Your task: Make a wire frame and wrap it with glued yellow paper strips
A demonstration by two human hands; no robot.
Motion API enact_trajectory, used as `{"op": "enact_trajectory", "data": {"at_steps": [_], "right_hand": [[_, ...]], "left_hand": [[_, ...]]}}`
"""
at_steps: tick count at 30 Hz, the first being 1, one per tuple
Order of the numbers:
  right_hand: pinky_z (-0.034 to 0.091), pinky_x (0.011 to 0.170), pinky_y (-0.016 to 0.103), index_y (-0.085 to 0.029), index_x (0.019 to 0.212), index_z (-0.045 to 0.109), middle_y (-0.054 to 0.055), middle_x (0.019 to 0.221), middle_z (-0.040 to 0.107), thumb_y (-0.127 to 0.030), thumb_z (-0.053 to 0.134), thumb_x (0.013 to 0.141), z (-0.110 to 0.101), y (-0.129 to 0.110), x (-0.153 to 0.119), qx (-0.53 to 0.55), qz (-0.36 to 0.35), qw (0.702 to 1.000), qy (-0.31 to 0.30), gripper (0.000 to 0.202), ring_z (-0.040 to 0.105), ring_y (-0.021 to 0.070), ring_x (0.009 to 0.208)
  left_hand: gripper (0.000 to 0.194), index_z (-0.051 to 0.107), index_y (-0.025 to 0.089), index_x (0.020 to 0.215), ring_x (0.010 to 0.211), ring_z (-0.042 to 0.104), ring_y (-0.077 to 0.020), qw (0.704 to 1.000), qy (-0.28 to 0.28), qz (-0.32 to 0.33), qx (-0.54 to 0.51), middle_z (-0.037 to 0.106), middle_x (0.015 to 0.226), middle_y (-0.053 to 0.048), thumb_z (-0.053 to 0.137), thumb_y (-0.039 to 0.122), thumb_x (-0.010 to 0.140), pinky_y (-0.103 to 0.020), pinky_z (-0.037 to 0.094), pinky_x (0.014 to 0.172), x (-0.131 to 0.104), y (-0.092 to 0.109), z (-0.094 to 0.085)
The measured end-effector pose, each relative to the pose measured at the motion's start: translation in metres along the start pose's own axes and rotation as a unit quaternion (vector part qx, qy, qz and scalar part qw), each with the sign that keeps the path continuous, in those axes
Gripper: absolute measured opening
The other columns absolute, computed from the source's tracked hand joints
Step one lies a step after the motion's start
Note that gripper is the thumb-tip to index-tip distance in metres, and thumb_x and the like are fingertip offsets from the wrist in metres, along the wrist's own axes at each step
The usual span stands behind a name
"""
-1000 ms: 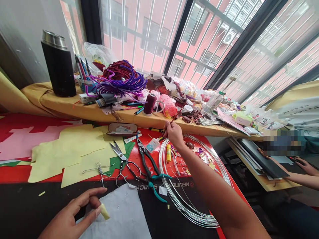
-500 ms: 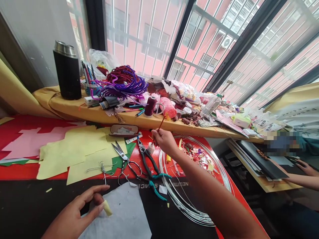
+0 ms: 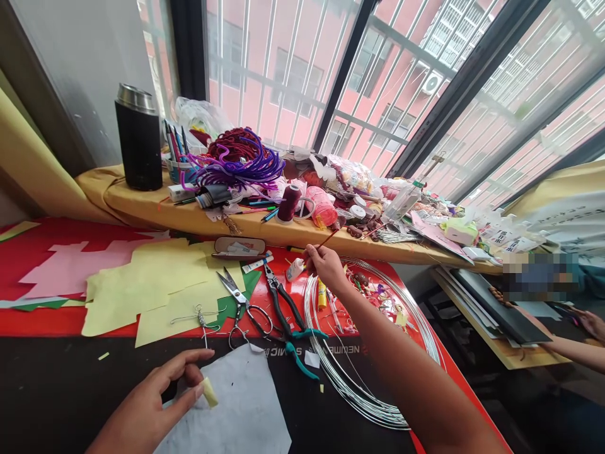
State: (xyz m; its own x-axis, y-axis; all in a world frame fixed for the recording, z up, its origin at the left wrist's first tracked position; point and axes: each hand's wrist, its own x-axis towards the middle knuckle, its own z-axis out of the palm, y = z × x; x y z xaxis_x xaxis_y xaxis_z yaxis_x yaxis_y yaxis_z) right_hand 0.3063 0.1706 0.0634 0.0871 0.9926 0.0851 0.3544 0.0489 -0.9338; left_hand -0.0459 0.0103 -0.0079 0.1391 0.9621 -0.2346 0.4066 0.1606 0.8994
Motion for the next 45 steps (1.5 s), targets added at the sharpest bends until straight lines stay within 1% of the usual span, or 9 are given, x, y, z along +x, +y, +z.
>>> {"op": "enact_trajectory", "data": {"at_steps": [5, 13, 18, 23, 28, 30, 34, 39, 45], "right_hand": [[0.043, 0.038, 0.022, -0.018, 0.091, 0.064, -0.001, 0.057, 0.064, -0.069, 0.067, 0.083, 0.004, 0.005, -0.002, 0.018, 0.016, 1.000, -0.005, 0.051, 0.058, 0.0137, 0.042], [0.043, 0.038, 0.021, -0.015, 0.108, 0.066, -0.002, 0.058, 0.066, -0.061, 0.073, 0.081, 0.002, 0.008, -0.013, 0.036, 0.031, 0.999, 0.005, 0.054, 0.059, 0.0126, 0.042], [0.045, 0.042, 0.023, -0.014, 0.107, 0.070, -0.001, 0.058, 0.065, -0.061, 0.074, 0.082, 0.000, 0.004, -0.029, 0.042, 0.017, 0.999, 0.030, 0.053, 0.057, 0.0131, 0.044], [0.039, 0.041, 0.023, -0.017, 0.094, 0.070, -0.004, 0.053, 0.057, -0.061, 0.072, 0.086, 0.015, -0.007, -0.071, 0.042, 0.002, 0.997, 0.059, 0.045, 0.050, 0.0116, 0.043], [0.040, 0.042, 0.025, -0.019, 0.091, 0.071, -0.003, 0.053, 0.056, -0.054, 0.067, 0.093, 0.058, -0.008, -0.134, 0.046, 0.007, 0.998, -0.049, 0.035, 0.048, 0.0127, 0.043], [0.043, 0.045, 0.026, -0.021, 0.091, 0.072, 0.000, 0.059, 0.062, -0.049, 0.064, 0.097, 0.075, -0.006, -0.156, 0.022, -0.025, 0.996, -0.079, 0.029, 0.053, 0.0146, 0.047], [0.046, 0.053, 0.027, -0.022, 0.095, 0.074, 0.002, 0.067, 0.068, -0.037, 0.064, 0.099, 0.095, -0.006, -0.183, -0.092, -0.174, 0.974, -0.114, 0.018, 0.058, 0.0157, 0.052], [0.045, 0.058, 0.026, -0.020, 0.104, 0.071, 0.002, 0.068, 0.072, -0.029, 0.063, 0.102, 0.104, -0.014, -0.191, -0.170, -0.325, 0.924, -0.107, 0.012, 0.063, 0.0147, 0.054], [0.046, 0.063, 0.027, -0.019, 0.108, 0.068, 0.003, 0.076, 0.077, -0.026, 0.060, 0.105, 0.110, -0.022, -0.193, -0.229, -0.399, 0.881, -0.108, 0.011, 0.070, 0.0164, 0.061]], "left_hand": [[0.059, 0.076, 0.030, 0.113, 0.084, 0.070, -0.0271, 1.000, -0.021, -0.015, -0.015, 0.070, 0.080, -0.002, 0.074, 0.065, 0.066, -0.034, 0.056, 0.080, -0.001, 0.013, -0.004], [0.051, 0.074, 0.027, 0.115, 0.086, 0.067, -0.0255, 1.000, -0.002, -0.004, -0.030, 0.069, 0.082, -0.002, 0.072, 0.056, 0.072, -0.035, 0.053, 0.084, -0.007, 0.022, -0.004], [0.046, 0.070, 0.026, 0.118, 0.090, 0.066, -0.0252, 0.999, -0.013, -0.003, -0.039, 0.070, 0.087, -0.003, 0.069, 0.051, 0.079, -0.037, 0.049, 0.088, -0.009, 0.024, -0.005], [0.045, 0.068, 0.025, 0.121, 0.093, 0.064, -0.0240, 0.997, -0.015, -0.001, -0.080, 0.069, 0.090, -0.002, 0.071, 0.045, 0.081, -0.037, 0.047, 0.091, -0.008, 0.021, -0.006], [0.043, 0.069, 0.021, 0.121, 0.087, 0.061, -0.0208, 0.984, 0.011, -0.008, -0.179, 0.067, 0.088, -0.003, 0.075, 0.040, 0.082, -0.032, 0.045, 0.083, -0.011, 0.025, -0.008], [0.043, 0.069, 0.021, 0.121, 0.084, 0.060, -0.0188, 0.970, 0.016, -0.021, -0.241, 0.065, 0.087, -0.002, 0.077, 0.037, 0.082, -0.030, 0.044, 0.078, -0.013, 0.030, -0.009], [0.043, 0.071, 0.019, 0.117, 0.081, 0.058, -0.0164, 0.940, 0.022, -0.052, -0.336, 0.063, 0.086, -0.002, 0.082, 0.030, 0.077, -0.027, 0.043, 0.073, -0.016, 0.036, -0.009], [0.043, 0.071, 0.017, 0.112, 0.063, 0.047, -0.0084, 0.897, -0.017, -0.119, -0.426, 0.056, 0.079, 0.003, 0.085, 0.024, 0.073, -0.022, 0.038, 0.060, -0.017, 0.037, -0.011], [0.039, 0.071, 0.016, 0.110, 0.062, 0.047, -0.0072, 0.881, -0.033, -0.135, -0.453, 0.055, 0.078, 0.003, 0.085, 0.021, 0.074, -0.020, 0.038, 0.056, -0.020, 0.039, -0.015]]}}
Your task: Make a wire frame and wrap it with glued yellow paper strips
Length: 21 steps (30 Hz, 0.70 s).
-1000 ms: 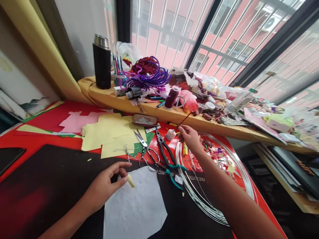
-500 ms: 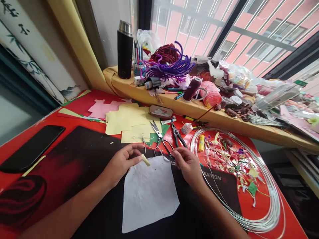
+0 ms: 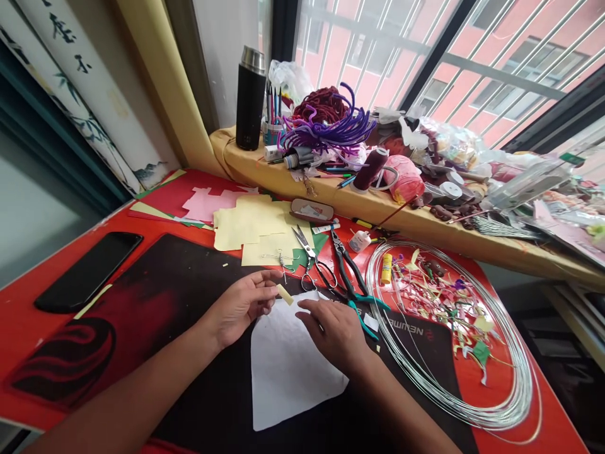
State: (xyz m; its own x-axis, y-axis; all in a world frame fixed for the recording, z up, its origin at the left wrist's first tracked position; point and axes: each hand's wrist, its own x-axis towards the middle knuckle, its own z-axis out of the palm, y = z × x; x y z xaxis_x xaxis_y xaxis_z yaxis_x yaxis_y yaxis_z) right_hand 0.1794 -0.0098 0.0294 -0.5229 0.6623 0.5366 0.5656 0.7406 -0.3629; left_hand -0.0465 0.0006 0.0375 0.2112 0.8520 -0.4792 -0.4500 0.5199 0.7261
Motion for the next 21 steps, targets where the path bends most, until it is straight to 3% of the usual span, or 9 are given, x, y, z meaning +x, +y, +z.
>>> {"op": "enact_trajectory", "data": {"at_steps": [9, 21], "right_hand": [[0.048, 0.065, 0.029, -0.020, 0.110, 0.067, 0.004, 0.079, 0.078, -0.023, 0.057, 0.106, -0.0037, -0.0052, 0.0028, -0.038, -0.020, 0.999, -0.012, 0.012, 0.070, 0.0169, 0.064], [0.041, 0.059, 0.029, -0.020, 0.098, 0.069, 0.000, 0.065, 0.067, -0.019, 0.052, 0.107, -0.0072, -0.0063, 0.0016, -0.074, -0.045, 0.996, -0.020, 0.020, 0.057, 0.0140, 0.055]], "left_hand": [[0.041, 0.070, 0.017, 0.113, 0.062, 0.049, -0.0073, 0.999, -0.022, -0.022, 0.011, 0.054, 0.077, 0.003, 0.085, 0.021, 0.074, -0.020, 0.035, 0.054, -0.0012, -0.0071, 0.0009], [0.047, 0.069, 0.018, 0.115, 0.064, 0.048, -0.0089, 0.998, -0.026, -0.033, 0.039, 0.053, 0.076, 0.004, 0.086, 0.025, 0.072, -0.021, 0.033, 0.053, -0.0021, -0.0093, 0.0032]]}}
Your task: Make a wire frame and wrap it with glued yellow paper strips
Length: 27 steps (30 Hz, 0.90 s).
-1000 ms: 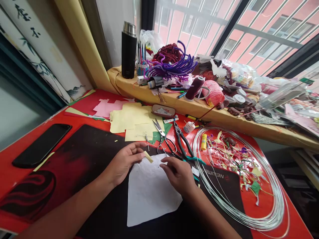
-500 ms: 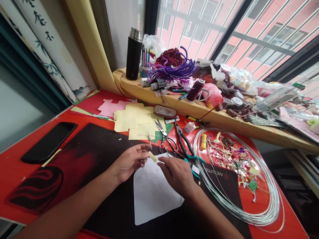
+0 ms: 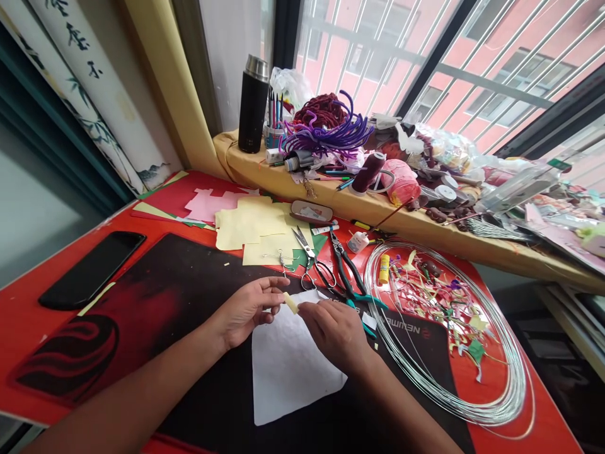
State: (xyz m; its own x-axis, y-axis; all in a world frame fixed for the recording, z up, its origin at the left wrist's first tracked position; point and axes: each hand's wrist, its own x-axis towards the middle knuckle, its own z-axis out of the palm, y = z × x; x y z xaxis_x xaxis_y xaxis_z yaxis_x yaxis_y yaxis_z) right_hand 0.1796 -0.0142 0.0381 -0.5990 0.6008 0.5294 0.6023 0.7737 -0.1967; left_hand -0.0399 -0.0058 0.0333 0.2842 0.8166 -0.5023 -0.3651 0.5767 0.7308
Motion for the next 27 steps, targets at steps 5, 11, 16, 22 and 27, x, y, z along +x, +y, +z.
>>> {"op": "enact_trajectory", "data": {"at_steps": [5, 11, 16, 22, 27], "right_hand": [[0.037, 0.057, 0.029, -0.019, 0.094, 0.069, -0.001, 0.062, 0.062, -0.018, 0.051, 0.107, -0.001, 0.000, 0.000, 0.003, -0.003, 1.000, -0.005, 0.023, 0.054, 0.0136, 0.054], [0.036, 0.057, 0.028, -0.020, 0.095, 0.069, 0.000, 0.063, 0.063, -0.016, 0.052, 0.106, 0.001, 0.001, -0.001, 0.027, -0.004, 1.000, 0.000, 0.021, 0.055, 0.0137, 0.053], [0.037, 0.057, 0.027, -0.020, 0.093, 0.069, 0.000, 0.062, 0.062, -0.018, 0.051, 0.106, 0.005, 0.001, -0.004, 0.064, 0.038, 0.997, 0.014, 0.023, 0.055, 0.0132, 0.052], [0.041, 0.057, 0.026, -0.021, 0.094, 0.068, 0.001, 0.065, 0.067, -0.019, 0.053, 0.105, 0.012, 0.002, -0.011, 0.110, 0.079, 0.991, 0.021, 0.019, 0.060, 0.0143, 0.055], [0.047, 0.059, 0.025, -0.022, 0.096, 0.068, 0.004, 0.078, 0.075, -0.017, 0.057, 0.101, 0.015, 0.002, -0.015, 0.177, 0.132, 0.974, 0.055, 0.013, 0.066, 0.0155, 0.060]], "left_hand": [[0.045, 0.070, 0.018, 0.114, 0.064, 0.049, -0.0094, 1.000, 0.004, -0.001, 0.010, 0.052, 0.076, 0.004, 0.085, 0.025, 0.072, -0.021, 0.035, 0.052, 0.000, 0.000, 0.001], [0.047, 0.070, 0.018, 0.114, 0.063, 0.050, -0.0093, 1.000, 0.008, -0.009, 0.012, 0.055, 0.077, 0.003, 0.085, 0.024, 0.070, -0.020, 0.035, 0.052, 0.001, 0.000, 0.003], [0.048, 0.070, 0.018, 0.114, 0.064, 0.051, -0.0091, 1.000, 0.009, -0.012, 0.011, 0.056, 0.077, 0.003, 0.086, 0.024, 0.069, -0.020, 0.035, 0.052, 0.001, 0.000, 0.003], [0.049, 0.070, 0.018, 0.116, 0.064, 0.051, -0.0084, 1.000, -0.004, -0.025, 0.000, 0.057, 0.080, 0.002, 0.087, 0.025, 0.071, -0.019, 0.036, 0.052, 0.001, 0.001, 0.002], [0.053, 0.067, 0.019, 0.123, 0.066, 0.054, -0.0087, 0.999, -0.028, -0.033, 0.004, 0.059, 0.085, 0.001, 0.087, 0.026, 0.074, -0.019, 0.038, 0.051, 0.001, -0.001, 0.001]]}}
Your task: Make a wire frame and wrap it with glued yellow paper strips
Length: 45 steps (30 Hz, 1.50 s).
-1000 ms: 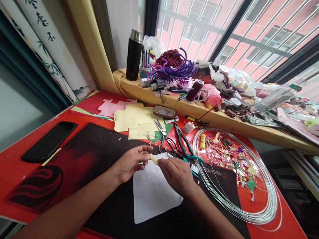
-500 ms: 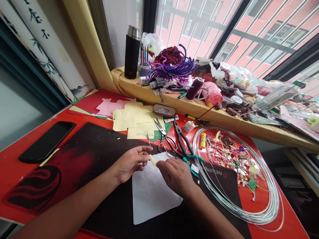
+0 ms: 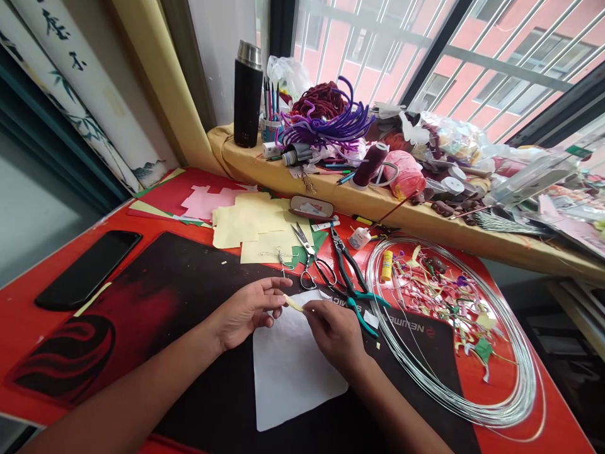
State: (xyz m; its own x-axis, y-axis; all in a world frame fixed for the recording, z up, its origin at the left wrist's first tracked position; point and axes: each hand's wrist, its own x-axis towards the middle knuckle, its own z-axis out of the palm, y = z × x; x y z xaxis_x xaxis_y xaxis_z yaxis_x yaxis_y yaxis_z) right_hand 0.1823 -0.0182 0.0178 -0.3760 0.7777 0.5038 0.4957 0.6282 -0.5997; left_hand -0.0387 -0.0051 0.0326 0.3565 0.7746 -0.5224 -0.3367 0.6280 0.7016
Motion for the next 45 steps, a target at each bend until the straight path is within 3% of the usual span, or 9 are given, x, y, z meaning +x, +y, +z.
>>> {"op": "enact_trajectory", "data": {"at_steps": [6, 10, 15, 20, 24, 29, 33, 40, 45], "right_hand": [[0.045, 0.053, 0.025, -0.022, 0.091, 0.069, 0.001, 0.071, 0.068, -0.025, 0.063, 0.097, 0.000, 0.002, -0.006, 0.050, 0.133, 0.988, 0.059, 0.009, 0.055, 0.0137, 0.053], [0.045, 0.054, 0.025, -0.021, 0.090, 0.068, 0.000, 0.068, 0.064, -0.030, 0.065, 0.096, 0.003, 0.008, -0.014, 0.091, 0.190, 0.973, 0.092, 0.011, 0.053, 0.0132, 0.053], [0.040, 0.050, 0.025, -0.020, 0.089, 0.069, -0.004, 0.058, 0.052, -0.038, 0.066, 0.096, 0.008, 0.016, -0.019, 0.144, 0.254, 0.952, 0.094, 0.020, 0.048, 0.0130, 0.050], [0.040, 0.051, 0.026, -0.020, 0.089, 0.068, -0.004, 0.059, 0.052, -0.044, 0.066, 0.095, 0.008, 0.018, -0.019, 0.200, 0.299, 0.928, 0.095, 0.025, 0.050, 0.0139, 0.052], [0.038, 0.051, 0.026, -0.020, 0.090, 0.067, -0.004, 0.059, 0.050, -0.046, 0.066, 0.095, 0.008, 0.021, -0.020, 0.226, 0.313, 0.918, 0.089, 0.027, 0.048, 0.0141, 0.052], [0.037, 0.052, 0.026, -0.021, 0.090, 0.066, -0.004, 0.060, 0.049, -0.047, 0.066, 0.094, 0.011, 0.026, -0.020, 0.244, 0.314, 0.914, 0.080, 0.026, 0.047, 0.0143, 0.054], [0.036, 0.052, 0.026, -0.021, 0.089, 0.067, -0.004, 0.060, 0.050, -0.046, 0.066, 0.094, 0.010, 0.026, -0.019, 0.251, 0.310, 0.914, 0.079, 0.025, 0.047, 0.0143, 0.054], [0.036, 0.052, 0.026, -0.020, 0.088, 0.067, -0.004, 0.059, 0.050, -0.043, 0.065, 0.094, 0.008, 0.025, -0.018, 0.247, 0.298, 0.919, 0.072, 0.024, 0.047, 0.0145, 0.053], [0.038, 0.053, 0.026, -0.020, 0.089, 0.067, -0.004, 0.059, 0.051, -0.044, 0.064, 0.094, 0.008, 0.025, -0.018, 0.242, 0.297, 0.922, 0.066, 0.025, 0.050, 0.0148, 0.053]], "left_hand": [[0.058, 0.066, 0.021, 0.123, 0.068, 0.056, -0.0103, 0.999, -0.001, 0.026, 0.042, 0.062, 0.089, 0.000, 0.090, 0.037, 0.073, -0.019, 0.038, 0.050, -0.001, 0.005, -0.002], [0.044, 0.065, 0.018, 0.084, 0.056, 0.045, -0.0090, 0.990, 0.071, 0.113, 0.052, 0.052, 0.066, 0.003, 0.086, 0.055, 0.074, -0.020, 0.030, 0.045, 0.005, 0.011, -0.010], [0.061, 0.040, 0.020, 0.056, 0.046, 0.023, -0.0074, 0.949, 0.175, 0.243, 0.100, 0.031, 0.052, 0.006, 0.069, 0.064, 0.087, -0.025, 0.014, 0.044, 0.018, 0.018, -0.032], [0.048, 0.049, 0.023, 0.066, 0.046, 0.025, -0.0113, 0.911, 0.244, 0.280, 0.180, 0.028, 0.053, 0.007, 0.054, 0.060, 0.096, -0.027, 0.017, 0.046, 0.025, 0.021, -0.048], [0.031, 0.067, 0.023, 0.104, 0.058, 0.047, -0.0161, 0.839, 0.261, 0.314, 0.360, 0.047, 0.064, 0.004, 0.052, 0.049, 0.095, -0.027, 0.036, 0.056, 0.027, 0.028, -0.045], [0.032, 0.070, 0.021, 0.110, 0.103, 0.062, -0.0273, 0.701, 0.245, 0.309, 0.594, 0.070, 0.101, -0.007, 0.061, 0.043, 0.089, -0.038, 0.046, 0.093, 0.047, 0.045, -0.030], [0.036, 0.074, 0.020, 0.106, 0.110, 0.061, -0.0338, 0.630, 0.239, 0.233, 0.701, 0.071, 0.106, -0.012, 0.063, 0.048, 0.087, -0.043, 0.046, 0.096, 0.071, 0.059, -0.019], [0.039, 0.076, 0.020, 0.097, 0.111, 0.063, -0.0379, 0.581, 0.254, 0.172, 0.754, 0.072, 0.108, -0.015, 0.068, 0.055, 0.080, -0.045, 0.047, 0.095, 0.092, 0.061, -0.013], [0.030, 0.075, 0.021, 0.092, 0.110, 0.064, -0.0363, 0.591, 0.258, 0.160, 0.747, 0.073, 0.108, -0.014, 0.067, 0.047, 0.079, -0.044, 0.048, 0.094, 0.094, 0.056, -0.014]]}}
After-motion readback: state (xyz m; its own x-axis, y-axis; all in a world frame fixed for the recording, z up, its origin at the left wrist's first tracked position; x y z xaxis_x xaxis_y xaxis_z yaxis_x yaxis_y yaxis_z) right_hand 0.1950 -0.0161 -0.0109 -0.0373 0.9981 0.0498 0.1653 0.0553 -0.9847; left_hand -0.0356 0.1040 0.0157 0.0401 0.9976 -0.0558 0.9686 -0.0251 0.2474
